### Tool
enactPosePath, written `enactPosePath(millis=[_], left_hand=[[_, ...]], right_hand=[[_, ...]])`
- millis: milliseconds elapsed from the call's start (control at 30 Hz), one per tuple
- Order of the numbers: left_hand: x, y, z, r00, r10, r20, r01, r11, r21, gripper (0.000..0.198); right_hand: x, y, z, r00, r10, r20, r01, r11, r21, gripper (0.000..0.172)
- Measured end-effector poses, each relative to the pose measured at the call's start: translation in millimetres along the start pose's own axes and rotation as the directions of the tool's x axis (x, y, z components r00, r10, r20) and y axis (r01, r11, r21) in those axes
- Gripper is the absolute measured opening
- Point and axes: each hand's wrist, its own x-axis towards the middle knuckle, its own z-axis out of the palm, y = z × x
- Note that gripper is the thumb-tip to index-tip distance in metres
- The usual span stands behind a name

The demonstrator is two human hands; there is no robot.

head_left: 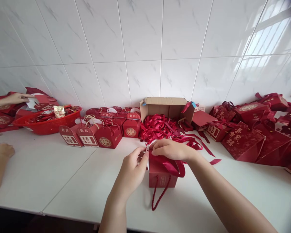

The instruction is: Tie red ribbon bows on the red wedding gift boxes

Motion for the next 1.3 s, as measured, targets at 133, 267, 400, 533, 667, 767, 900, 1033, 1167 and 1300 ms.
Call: enactPosePath(millis=[133,267,400,533,667,767,900,1033,1167,1300], left_hand=[[2.3,-2.2,3.0,0.997,0.067,-0.045,-0.065,0.997,0.044,0.038],[6.3,-4.9,5.3,0.984,0.135,-0.12,-0.122,0.986,0.115,0.029],[9.7,-8.5,7.0,0.971,0.159,-0.177,-0.137,0.982,0.128,0.02],[15.5,-15.2,5.9,0.974,0.134,-0.183,-0.117,0.988,0.102,0.023],[24.0,-28.3,-10.2,0.962,0.031,-0.27,0.008,0.989,0.145,0.015],[28.1,-41.2,-34.3,0.885,-0.096,-0.455,0.243,0.929,0.278,0.012],[29.2,-57.5,-62.1,0.752,-0.149,-0.643,0.483,0.788,0.382,0.017],[26.7,-56.4,-59.5,0.79,0.09,-0.607,0.225,0.878,0.423,0.026],[21.2,-37.2,-32.1,0.938,0.141,-0.318,-0.088,0.98,0.176,0.031],[19.1,-27.7,-11.3,0.989,0.145,-0.04,-0.138,0.982,0.128,0.031]], right_hand=[[0.3,1.8,0.6,1.0,-0.008,-0.019,0.007,1.0,-0.005,0.02],[0.0,0.8,2.3,0.999,0.005,-0.036,-0.006,0.999,-0.043,0.017],[-0.9,-2.9,3.8,0.998,0.005,-0.067,-0.01,0.997,-0.073,0.016],[-3.8,-5.8,2.7,0.991,-0.005,-0.134,-0.012,0.992,-0.128,0.021],[-9.5,-7.3,-3.9,0.975,-0.001,-0.221,-0.036,0.986,-0.166,0.031],[-15.6,-8.4,-12.0,0.961,0.02,-0.275,-0.069,0.983,-0.17,0.035],[-26.1,-11.9,-23.6,0.932,-0.005,-0.362,-0.062,0.983,-0.172,0.036],[-38.0,-17.7,-33.1,0.891,-0.121,-0.437,0.026,0.976,-0.217,0.027],[-49.2,-24.9,-34.7,0.872,-0.171,-0.458,0.077,0.973,-0.216,0.023],[-62.4,-35.0,-29.2,0.812,-0.254,-0.525,0.17,0.964,-0.204,0.023]])
